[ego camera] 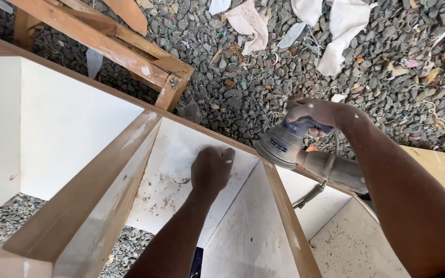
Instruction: Using an orbital sander to smooth the surfaces and edges of a wooden shelf unit
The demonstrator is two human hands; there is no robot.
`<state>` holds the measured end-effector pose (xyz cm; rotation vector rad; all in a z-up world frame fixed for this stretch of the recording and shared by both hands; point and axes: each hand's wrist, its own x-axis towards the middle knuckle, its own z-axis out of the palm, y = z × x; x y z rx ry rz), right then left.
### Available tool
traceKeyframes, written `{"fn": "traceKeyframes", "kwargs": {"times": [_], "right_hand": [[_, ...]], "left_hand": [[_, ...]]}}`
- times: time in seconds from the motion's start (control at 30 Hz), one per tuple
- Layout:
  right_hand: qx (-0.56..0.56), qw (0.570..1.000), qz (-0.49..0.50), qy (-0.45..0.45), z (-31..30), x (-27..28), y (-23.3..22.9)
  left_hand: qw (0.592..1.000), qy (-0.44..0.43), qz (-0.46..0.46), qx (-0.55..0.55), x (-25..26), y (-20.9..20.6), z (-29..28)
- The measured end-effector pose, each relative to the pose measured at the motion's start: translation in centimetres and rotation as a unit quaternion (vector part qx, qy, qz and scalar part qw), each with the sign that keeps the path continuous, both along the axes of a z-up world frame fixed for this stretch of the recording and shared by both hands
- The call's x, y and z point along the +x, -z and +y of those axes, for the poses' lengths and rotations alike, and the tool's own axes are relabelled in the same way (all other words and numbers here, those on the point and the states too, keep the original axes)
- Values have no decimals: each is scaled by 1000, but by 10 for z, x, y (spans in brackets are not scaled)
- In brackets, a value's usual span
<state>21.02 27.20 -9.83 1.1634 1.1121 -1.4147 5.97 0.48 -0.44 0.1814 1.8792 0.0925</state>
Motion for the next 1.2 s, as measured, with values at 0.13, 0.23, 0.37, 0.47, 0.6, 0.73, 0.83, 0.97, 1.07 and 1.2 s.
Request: {"fn": "traceKeyframes", "kwargs": {"times": [0.13,0.23,0.37,0.47,0.6,0.73,0.83,0.97,1.07,1.2], "right_hand": [[-15,994,110,-9,-20,-86,15],[-23,988,153,0,-37,-135,16],[-21,986,162,-28,-35,-160,1],[-22,993,116,2,-27,-125,10],[10,998,54,21,-11,-72,-21],[14,1000,21,5,4,-1,-8],[29,999,-15,7,15,51,1],[31,999,-33,16,16,59,-18],[39,999,15,30,8,42,-13],[44,998,38,28,-1,21,-3]], "left_hand": [[1000,-1,4,14,-4,-2,3],[1000,-5,10,13,-4,-2,-4],[999,-20,12,30,-1,1,-7],[999,-24,19,38,-1,-3,-4],[999,-23,16,27,3,3,-5],[999,-11,27,20,3,2,-1],[1000,-11,22,14,4,-1,2],[1000,-10,25,16,6,5,-3],[999,-10,27,20,6,2,1],[999,-5,36,16,9,6,-5]]}}
